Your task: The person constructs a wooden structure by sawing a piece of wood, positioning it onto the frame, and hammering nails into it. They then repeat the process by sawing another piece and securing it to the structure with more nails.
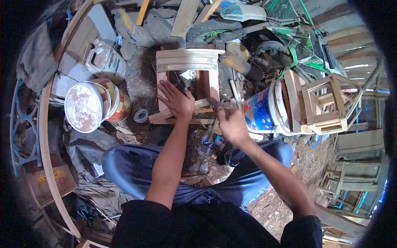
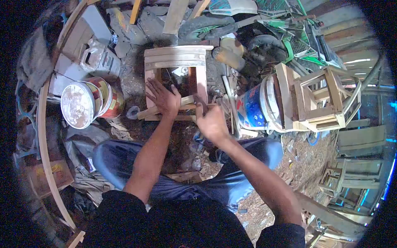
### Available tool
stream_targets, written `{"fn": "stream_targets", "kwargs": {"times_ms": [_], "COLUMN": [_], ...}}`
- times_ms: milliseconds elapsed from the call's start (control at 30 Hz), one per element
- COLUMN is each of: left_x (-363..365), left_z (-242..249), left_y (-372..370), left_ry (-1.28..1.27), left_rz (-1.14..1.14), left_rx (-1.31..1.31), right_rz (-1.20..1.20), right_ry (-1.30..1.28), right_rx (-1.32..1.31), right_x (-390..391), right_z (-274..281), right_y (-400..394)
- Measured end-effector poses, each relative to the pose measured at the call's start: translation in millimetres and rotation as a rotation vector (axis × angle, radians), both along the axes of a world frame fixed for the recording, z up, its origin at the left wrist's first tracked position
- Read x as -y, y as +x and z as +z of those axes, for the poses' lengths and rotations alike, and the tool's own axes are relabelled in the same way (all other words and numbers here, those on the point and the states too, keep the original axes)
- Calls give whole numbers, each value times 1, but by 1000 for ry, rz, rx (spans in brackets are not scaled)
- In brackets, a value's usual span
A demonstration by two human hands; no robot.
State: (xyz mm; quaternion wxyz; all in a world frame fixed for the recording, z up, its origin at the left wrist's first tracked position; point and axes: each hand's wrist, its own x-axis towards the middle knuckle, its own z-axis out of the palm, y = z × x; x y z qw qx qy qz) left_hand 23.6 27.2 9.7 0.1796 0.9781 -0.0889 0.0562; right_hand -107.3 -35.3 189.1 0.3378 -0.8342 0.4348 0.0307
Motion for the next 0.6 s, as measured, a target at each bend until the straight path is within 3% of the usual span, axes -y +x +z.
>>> {"fn": "stream_targets", "kwargs": {"times_ms": [133, 367, 433, 467, 567, 600], "left_x": [1, -1, 0, 2, -5, -7], "left_z": [4, -2, 3, 7, 0, -3], "left_y": [-3, -5, 0, 2, 0, -1], "left_ry": [74, 49, 21, 2, 20, 25], "left_rz": [-16, -26, -49, -40, -76, -84], "left_rx": [-23, -57, -62, -98, -20, -11], "right_rz": [-56, -7, -30, -31, 51, -58], "right_ry": [156, 106, 253, 182, 48, 122], "right_rx": [63, -30, -6, 92, 51, 53], "right_x": [3, 13, 13, 7, -11, 9], "right_z": [4, 3, 9, -4, -18, -16], "right_y": [-11, -5, 2, 3, -10, -8]}}
